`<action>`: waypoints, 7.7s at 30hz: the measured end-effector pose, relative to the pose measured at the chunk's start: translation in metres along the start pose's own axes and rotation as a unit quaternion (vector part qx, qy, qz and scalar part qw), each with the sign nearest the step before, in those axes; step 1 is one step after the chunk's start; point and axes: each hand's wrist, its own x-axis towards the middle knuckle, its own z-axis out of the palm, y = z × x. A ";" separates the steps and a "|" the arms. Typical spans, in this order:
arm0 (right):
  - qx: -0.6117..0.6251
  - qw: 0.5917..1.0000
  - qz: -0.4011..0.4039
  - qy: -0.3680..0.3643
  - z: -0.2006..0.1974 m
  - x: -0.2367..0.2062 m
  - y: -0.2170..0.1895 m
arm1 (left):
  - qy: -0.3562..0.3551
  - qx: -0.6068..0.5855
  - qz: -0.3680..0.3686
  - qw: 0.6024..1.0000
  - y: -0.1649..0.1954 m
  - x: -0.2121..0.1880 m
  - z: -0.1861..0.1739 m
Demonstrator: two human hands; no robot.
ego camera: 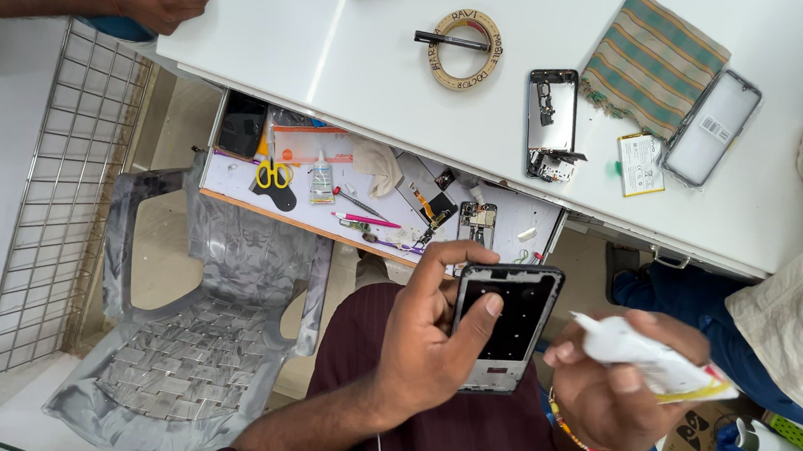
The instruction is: The person holds a disassembled smartphone and uses a purple brush to clean the frame and screen area. They then press and align the frame with their fingers and squeeze adhesive from a tube onto the phone edge while seated at a repair counter.
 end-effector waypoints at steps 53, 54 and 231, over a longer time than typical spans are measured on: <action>-0.224 0.961 -0.158 0.042 0.032 0.003 0.024 | -0.015 0.109 0.111 0.988 -0.008 -0.011 0.001; -0.248 0.955 -0.160 0.041 0.034 0.003 0.021 | -0.016 0.108 0.111 0.988 -0.009 -0.011 0.002; -0.468 0.859 -0.206 -0.022 0.037 -0.002 0.016 | 0.005 0.124 0.102 0.987 -0.011 -0.021 0.002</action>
